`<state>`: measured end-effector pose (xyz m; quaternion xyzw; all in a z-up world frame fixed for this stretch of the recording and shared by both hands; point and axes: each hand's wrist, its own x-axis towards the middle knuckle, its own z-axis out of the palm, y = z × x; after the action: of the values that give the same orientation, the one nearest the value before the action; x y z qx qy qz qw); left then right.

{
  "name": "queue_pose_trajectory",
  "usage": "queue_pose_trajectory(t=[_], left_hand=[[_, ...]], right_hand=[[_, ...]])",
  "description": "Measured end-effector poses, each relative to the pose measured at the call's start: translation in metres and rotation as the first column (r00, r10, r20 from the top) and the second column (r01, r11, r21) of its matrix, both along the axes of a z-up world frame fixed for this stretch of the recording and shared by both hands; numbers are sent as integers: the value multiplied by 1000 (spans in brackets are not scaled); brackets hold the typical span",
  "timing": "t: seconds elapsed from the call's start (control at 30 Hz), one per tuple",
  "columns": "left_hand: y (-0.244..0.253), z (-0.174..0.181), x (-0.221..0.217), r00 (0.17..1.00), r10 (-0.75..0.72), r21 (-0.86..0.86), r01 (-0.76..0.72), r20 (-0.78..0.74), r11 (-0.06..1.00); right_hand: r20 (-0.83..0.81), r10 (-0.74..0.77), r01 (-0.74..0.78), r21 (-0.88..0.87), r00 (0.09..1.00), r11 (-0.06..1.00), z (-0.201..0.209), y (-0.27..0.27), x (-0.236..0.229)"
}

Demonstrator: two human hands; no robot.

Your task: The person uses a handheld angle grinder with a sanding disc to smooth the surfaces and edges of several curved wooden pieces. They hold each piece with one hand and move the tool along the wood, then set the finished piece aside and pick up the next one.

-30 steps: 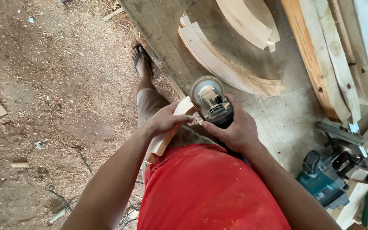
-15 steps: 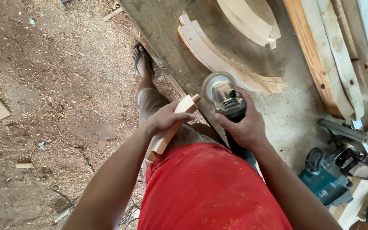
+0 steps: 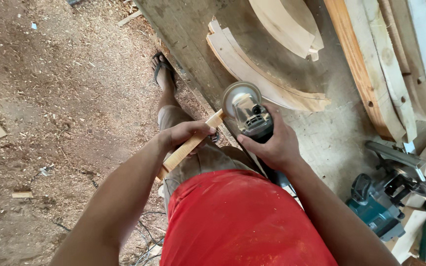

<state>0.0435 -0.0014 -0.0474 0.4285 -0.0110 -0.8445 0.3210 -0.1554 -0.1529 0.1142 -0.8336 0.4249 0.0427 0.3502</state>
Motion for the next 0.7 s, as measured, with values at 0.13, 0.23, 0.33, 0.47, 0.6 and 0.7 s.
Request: queue_pose_trajectory(t=[0.13,0.23,0.33,0.47,0.6,0.7], left_hand=[[0,0,1,1000,-7,1,7,31,1000],[0,5,1,998,-17,14,16,61,1000],[0,12,2,998,-9,-9,9,54,1000],[-1,17,2,994,-18,4,17,112,1000],[-1,17,0,988,9,-65,1,156,998],[0,12,-3,978,-11,-79,28,206,997]], right_hand=[[-13,16,-16,8,1000,1000,-1,2,2],[-43,29,-28,18,999,999,1,4,4],[-89,16,-10,63,996,998,3,5,6],[-101,20,-16,48,995,999,2,5,8],[-97,51,-52,-3,994,999,-1,3,5],[-54,-1,2,20,999,1000,-3,3,1]])
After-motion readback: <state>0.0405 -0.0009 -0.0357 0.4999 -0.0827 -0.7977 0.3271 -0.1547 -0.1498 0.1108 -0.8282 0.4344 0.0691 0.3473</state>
